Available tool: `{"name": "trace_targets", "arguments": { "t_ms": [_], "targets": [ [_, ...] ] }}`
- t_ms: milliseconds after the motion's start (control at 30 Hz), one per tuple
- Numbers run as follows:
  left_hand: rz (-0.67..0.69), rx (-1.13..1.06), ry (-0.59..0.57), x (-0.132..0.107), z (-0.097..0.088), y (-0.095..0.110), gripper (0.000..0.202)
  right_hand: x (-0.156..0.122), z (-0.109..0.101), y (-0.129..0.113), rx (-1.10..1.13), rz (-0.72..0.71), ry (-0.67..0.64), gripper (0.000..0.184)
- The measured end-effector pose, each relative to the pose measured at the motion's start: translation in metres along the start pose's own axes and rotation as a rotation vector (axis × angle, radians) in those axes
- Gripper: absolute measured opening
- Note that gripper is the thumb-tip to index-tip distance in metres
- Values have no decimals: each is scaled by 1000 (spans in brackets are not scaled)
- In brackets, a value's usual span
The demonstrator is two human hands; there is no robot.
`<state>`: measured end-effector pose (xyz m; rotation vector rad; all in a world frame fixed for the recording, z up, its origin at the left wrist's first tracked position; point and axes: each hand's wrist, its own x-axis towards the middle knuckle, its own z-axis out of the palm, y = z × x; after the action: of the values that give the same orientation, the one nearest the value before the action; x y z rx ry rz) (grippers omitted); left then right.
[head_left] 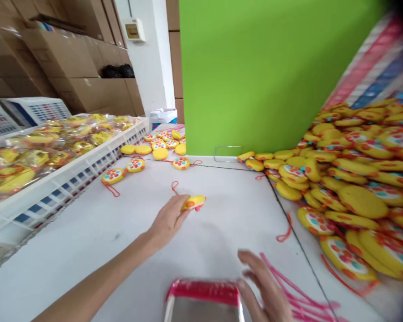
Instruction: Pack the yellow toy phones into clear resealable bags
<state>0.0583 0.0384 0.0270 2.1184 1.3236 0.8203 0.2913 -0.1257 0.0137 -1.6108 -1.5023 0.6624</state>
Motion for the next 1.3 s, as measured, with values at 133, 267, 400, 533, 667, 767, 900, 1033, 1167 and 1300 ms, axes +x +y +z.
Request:
{"name": "trace_targets", "arguments": {
  "t_ms": [133,267,400,533,667,767,900,1033,1167,1300],
  "targets": [
    [52,-226,-119,-47,11,73,29,34,8,-27,292,-81,-6,43],
    [-22,-412,-98,-71,22,112,28,36,11,-42,582,-116,-40,22],
    [-127,-523,41,-88,37,131,31,21,7,-45,757,-144,-56,23],
    [-123,-489,125,-106,47,145,31,9,-1,-54,733,-212,-26,20],
    [-129,-415,223,-121,51,163,32,-2,-10,-66,727,-246,4,11],
    [-134,-360,245,-129,54,176,32,-12,-13,-69,752,-245,12,9],
    [-147,-385,225,-133,55,182,33,-20,-13,-66,725,-207,35,8],
    [-133,-426,173,-135,50,174,30,-18,-11,-59,770,-151,-49,11],
    [-112,-394,206,-141,44,164,30,-17,-9,-56,904,-100,-196,16],
    [24,-298,313,-148,42,162,31,-27,-6,-59,942,-15,-218,25]
  ]
}}
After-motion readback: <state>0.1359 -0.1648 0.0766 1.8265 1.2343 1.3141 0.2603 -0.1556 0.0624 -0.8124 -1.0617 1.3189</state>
